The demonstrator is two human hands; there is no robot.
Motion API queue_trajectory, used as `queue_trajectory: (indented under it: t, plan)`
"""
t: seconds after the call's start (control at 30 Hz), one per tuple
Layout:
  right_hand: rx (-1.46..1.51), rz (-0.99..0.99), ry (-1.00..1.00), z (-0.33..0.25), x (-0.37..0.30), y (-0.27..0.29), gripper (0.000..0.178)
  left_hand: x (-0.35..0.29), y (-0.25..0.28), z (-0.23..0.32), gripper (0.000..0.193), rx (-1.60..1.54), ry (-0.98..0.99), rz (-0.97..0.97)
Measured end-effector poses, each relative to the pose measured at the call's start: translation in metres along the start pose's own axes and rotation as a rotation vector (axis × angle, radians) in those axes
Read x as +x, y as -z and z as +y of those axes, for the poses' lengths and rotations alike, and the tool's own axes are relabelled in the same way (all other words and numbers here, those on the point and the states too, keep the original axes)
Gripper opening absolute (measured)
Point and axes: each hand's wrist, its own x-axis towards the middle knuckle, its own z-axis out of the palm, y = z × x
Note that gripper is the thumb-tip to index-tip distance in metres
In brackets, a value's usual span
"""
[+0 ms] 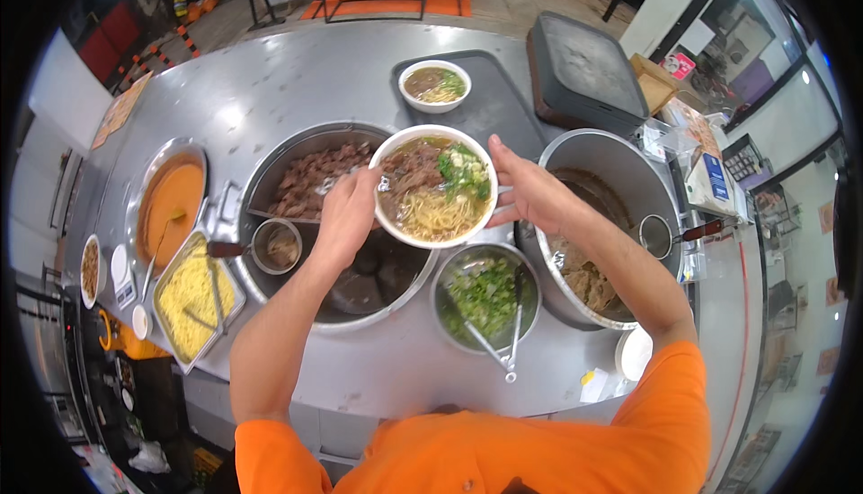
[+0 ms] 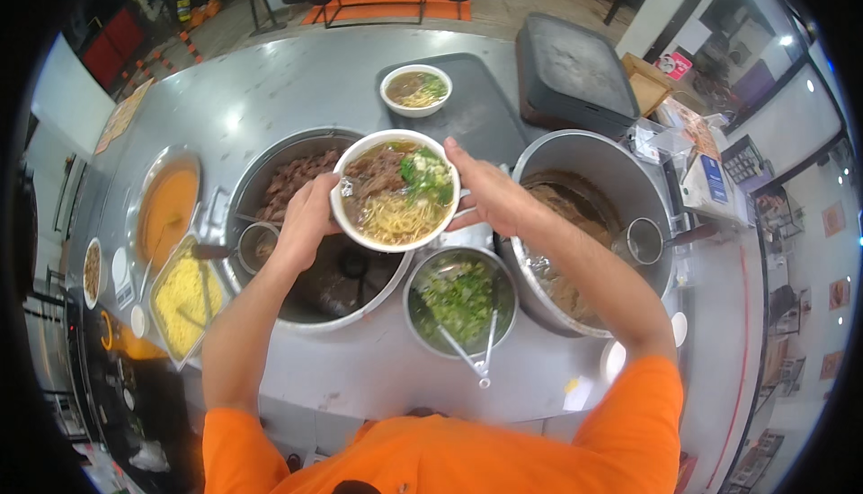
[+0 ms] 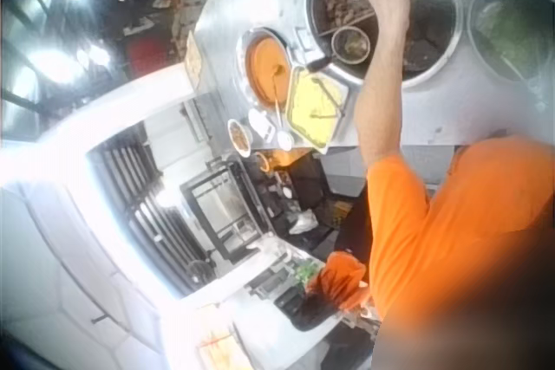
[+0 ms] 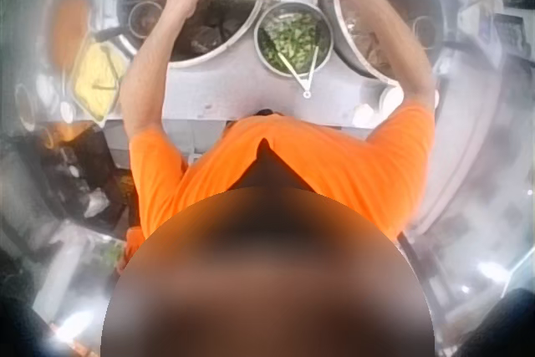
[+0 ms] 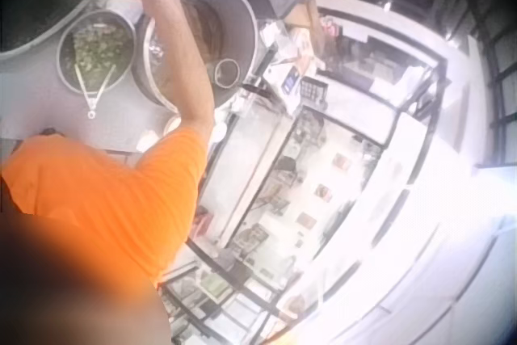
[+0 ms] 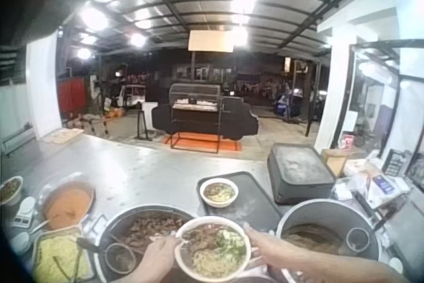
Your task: The person assembles two bowls of noodle soup by adding noodles, meat, and chopped green onions, then ladling broth over the top. The person places the bowls on a tray, adds two green bottles, and hands the tray to a coworker.
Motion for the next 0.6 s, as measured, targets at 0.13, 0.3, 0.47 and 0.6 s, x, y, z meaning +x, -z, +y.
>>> queue_trajectory:
  t: [0.13, 0.3, 0.47, 0.6]
  plan:
    - [-0.086, 0.123, 0.023, -0.013, 0.04, 0.078, 0.093, 0.107, -0.083, -0.015, 0.057, 0.103, -0.041, -0.031]
    - [-0.123, 0.227, -0.009, -0.004, 0.11, 0.189, 0.106, 0.2, -0.184, -0.041, 0.062, 0.044, -0.018, -0.063]
    - [-0.167, 0.264, -0.003, 0.008, 0.17, 0.261, 0.111, 0.264, -0.247, -0.06, 0.066, 0.106, 0.072, -0.06]
    - [-0.159, 0.269, -0.083, 0.021, 0.214, 0.296, 0.098, 0.302, -0.268, -0.089, 0.067, 0.126, 0.176, -0.102]
